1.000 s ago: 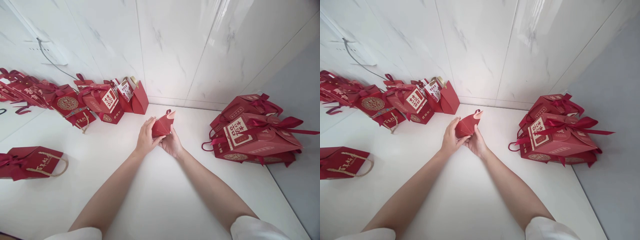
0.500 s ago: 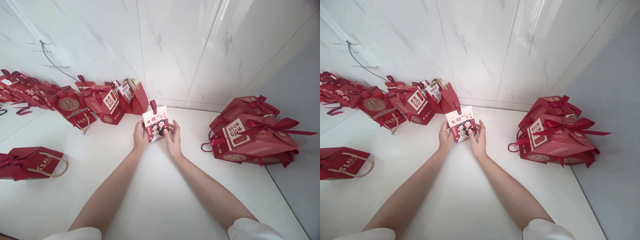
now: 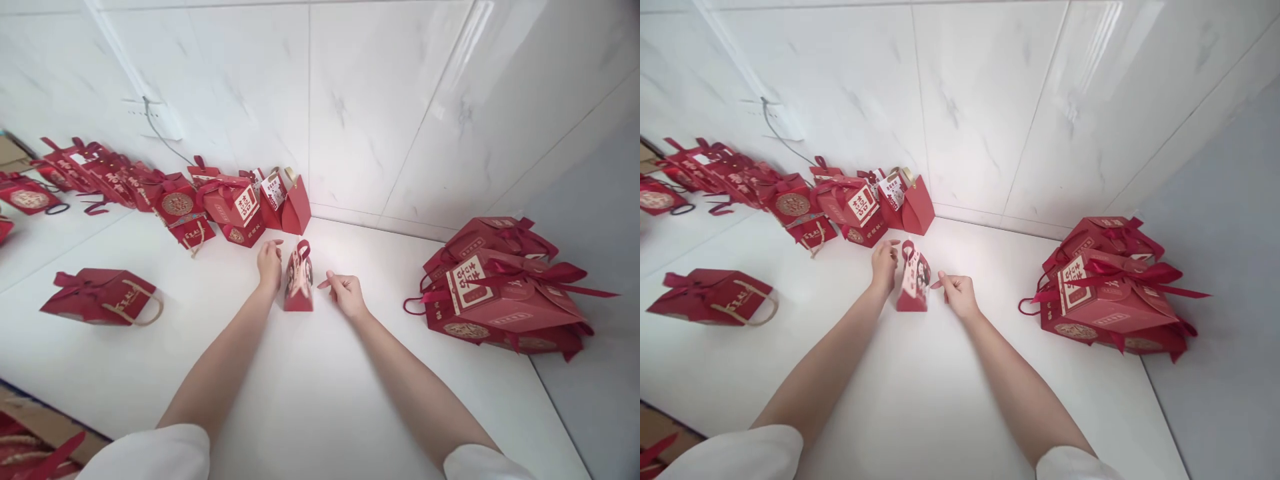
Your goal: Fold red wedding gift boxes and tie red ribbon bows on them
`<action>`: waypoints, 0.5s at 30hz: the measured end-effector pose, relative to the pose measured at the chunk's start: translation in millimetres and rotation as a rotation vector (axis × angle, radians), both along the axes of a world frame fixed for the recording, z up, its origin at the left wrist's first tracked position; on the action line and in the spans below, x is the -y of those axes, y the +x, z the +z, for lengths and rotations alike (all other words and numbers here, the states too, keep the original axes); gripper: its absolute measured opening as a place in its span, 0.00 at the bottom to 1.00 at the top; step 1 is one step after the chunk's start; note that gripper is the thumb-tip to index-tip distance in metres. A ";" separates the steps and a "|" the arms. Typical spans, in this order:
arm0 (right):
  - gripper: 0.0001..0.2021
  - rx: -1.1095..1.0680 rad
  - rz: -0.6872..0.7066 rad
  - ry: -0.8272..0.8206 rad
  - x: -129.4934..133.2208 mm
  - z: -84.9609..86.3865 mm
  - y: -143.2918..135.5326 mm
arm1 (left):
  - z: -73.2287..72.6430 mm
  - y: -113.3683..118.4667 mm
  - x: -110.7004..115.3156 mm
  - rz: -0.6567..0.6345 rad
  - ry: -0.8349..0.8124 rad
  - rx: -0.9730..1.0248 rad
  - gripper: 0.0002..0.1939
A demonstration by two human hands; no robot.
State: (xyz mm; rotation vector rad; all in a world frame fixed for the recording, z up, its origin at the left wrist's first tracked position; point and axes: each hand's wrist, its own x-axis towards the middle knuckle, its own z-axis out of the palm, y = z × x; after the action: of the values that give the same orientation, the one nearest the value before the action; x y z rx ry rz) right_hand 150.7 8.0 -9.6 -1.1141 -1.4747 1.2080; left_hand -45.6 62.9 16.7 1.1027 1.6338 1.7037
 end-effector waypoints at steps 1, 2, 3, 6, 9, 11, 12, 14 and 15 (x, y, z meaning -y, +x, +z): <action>0.29 0.043 0.065 0.007 1.1 -0.5 -0.3 | 11.5 -4.9 3.4 0.002 -0.008 0.003 0.19; 0.29 0.078 0.120 0.018 2.2 -0.9 -0.9 | 24.2 -9.7 7.8 -0.009 -0.020 -0.005 0.21; 0.28 0.103 0.162 0.031 3.2 -1.4 -1.8 | 38.0 -13.9 13.5 -0.042 -0.037 -0.029 0.22; 0.26 0.134 0.210 0.055 6.2 -3.3 -4.2 | 80.0 -18.5 37.4 -0.304 -0.099 -0.260 0.25; 0.26 0.140 0.216 0.053 9.1 -6.1 -3.6 | 111.2 -9.6 61.0 -0.529 -0.154 -0.599 0.21; 0.26 0.139 0.215 0.044 10.8 -7.9 -1.8 | 119.7 0.2 67.5 -0.600 -0.259 -0.802 0.19; 0.26 0.139 0.213 0.040 11.5 -8.6 -0.8 | 120.5 4.7 67.1 -0.622 -0.315 -0.898 0.18; 0.26 0.141 0.206 0.034 13.0 -9.4 0.9 | 120.3 11.6 61.8 -0.541 -0.420 -1.041 0.17; 0.26 0.141 0.199 0.027 13.9 -9.6 1.6 | 122.4 13.9 58.8 -0.503 -0.438 -1.050 0.18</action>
State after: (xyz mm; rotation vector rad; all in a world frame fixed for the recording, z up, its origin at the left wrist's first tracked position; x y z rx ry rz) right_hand 152.4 -5.8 -19.2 -1.0722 -1.7378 1.2616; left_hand -31.7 4.1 139.1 2.0970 1.8819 0.3600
